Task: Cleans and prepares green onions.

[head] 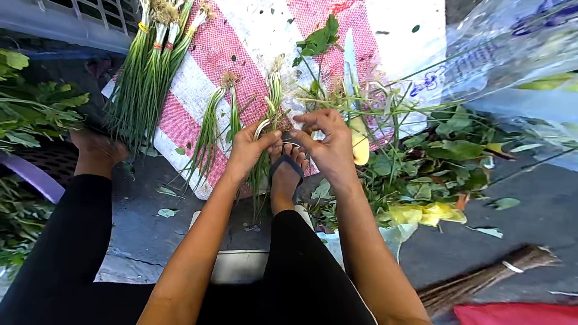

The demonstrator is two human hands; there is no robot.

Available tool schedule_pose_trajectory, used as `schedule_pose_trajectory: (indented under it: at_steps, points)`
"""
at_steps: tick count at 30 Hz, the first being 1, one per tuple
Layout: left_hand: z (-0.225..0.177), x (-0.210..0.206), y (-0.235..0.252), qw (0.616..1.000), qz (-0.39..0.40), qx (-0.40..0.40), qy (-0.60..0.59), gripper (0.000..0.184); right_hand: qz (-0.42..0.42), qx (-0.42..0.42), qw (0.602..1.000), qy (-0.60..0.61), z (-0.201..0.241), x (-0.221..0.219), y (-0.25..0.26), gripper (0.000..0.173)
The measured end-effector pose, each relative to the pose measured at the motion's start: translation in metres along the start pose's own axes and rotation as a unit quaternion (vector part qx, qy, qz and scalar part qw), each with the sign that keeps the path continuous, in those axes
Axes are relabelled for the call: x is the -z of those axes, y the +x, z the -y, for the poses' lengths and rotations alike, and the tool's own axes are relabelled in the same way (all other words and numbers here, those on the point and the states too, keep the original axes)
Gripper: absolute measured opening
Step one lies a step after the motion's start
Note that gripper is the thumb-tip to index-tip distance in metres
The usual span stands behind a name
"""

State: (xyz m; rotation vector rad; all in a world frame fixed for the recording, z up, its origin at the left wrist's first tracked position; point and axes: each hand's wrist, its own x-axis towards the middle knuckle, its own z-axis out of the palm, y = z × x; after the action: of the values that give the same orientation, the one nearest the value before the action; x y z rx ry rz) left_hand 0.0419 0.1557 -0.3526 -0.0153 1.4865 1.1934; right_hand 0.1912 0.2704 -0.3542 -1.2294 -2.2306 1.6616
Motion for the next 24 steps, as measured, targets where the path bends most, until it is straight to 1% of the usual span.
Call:
schedule_pose_trajectory:
  at_steps: [2,4,6,8,10,12,13,14,16,19,20,22,24]
  points:
    - [-0.002,0.001,-0.003,0.999,0.025,0.004,-0.048,0.039,0.023,0.028,0.999,0.004,0.001,-0.003,0.004,0.043]
    - [-0.004,0.001,-0.004,0.996,0.05,0.01,-0.077,0.046,0.069,0.028,0.994,0.084,0.0,-0.005,0.012,0.052]
    - [-0.006,0.0,-0.007,0.993,0.065,0.014,-0.095,0.048,0.107,-0.011,0.982,0.153,0.004,-0.006,0.013,0.054]
    - [-0.007,0.002,-0.009,0.993,0.071,0.01,-0.091,0.046,0.117,-0.029,0.98,0.159,0.004,-0.005,0.012,0.049]
    - [-0.007,0.007,-0.011,0.995,0.076,0.011,-0.069,0.041,0.109,-0.008,0.988,0.111,0.005,-0.002,0.004,0.036]
    - [-0.008,0.013,-0.014,0.996,0.085,0.018,-0.022,0.028,0.085,0.042,0.995,0.037,0.003,0.005,-0.001,0.021]
    - [-0.009,0.016,-0.015,0.995,0.098,0.023,-0.002,0.024,0.08,0.064,0.995,-0.001,0.0,0.012,-0.001,0.017]
    - [-0.009,0.02,-0.018,0.993,0.114,0.029,0.009,0.024,0.075,0.077,0.994,-0.035,-0.004,0.021,0.0,0.017]
    - [-0.008,0.028,-0.022,0.989,0.145,0.039,0.008,0.029,0.047,0.054,0.994,-0.077,-0.015,0.043,0.008,0.021]
    - [-0.006,0.039,-0.029,0.983,0.17,0.053,-0.047,0.029,-0.023,-0.042,0.988,-0.146,-0.034,0.078,0.007,0.031]
    - [-0.004,0.041,-0.03,0.981,0.172,0.053,-0.075,0.025,-0.048,-0.072,0.979,-0.182,-0.038,0.086,0.005,0.033]
    - [-0.001,0.043,-0.032,0.975,0.17,0.055,-0.135,0.018,-0.084,-0.114,0.958,-0.248,-0.037,0.093,-0.001,0.037]
    - [0.0,0.04,-0.038,0.968,0.149,0.067,-0.19,0.019,-0.077,-0.146,0.955,-0.245,-0.019,0.087,-0.011,0.054]
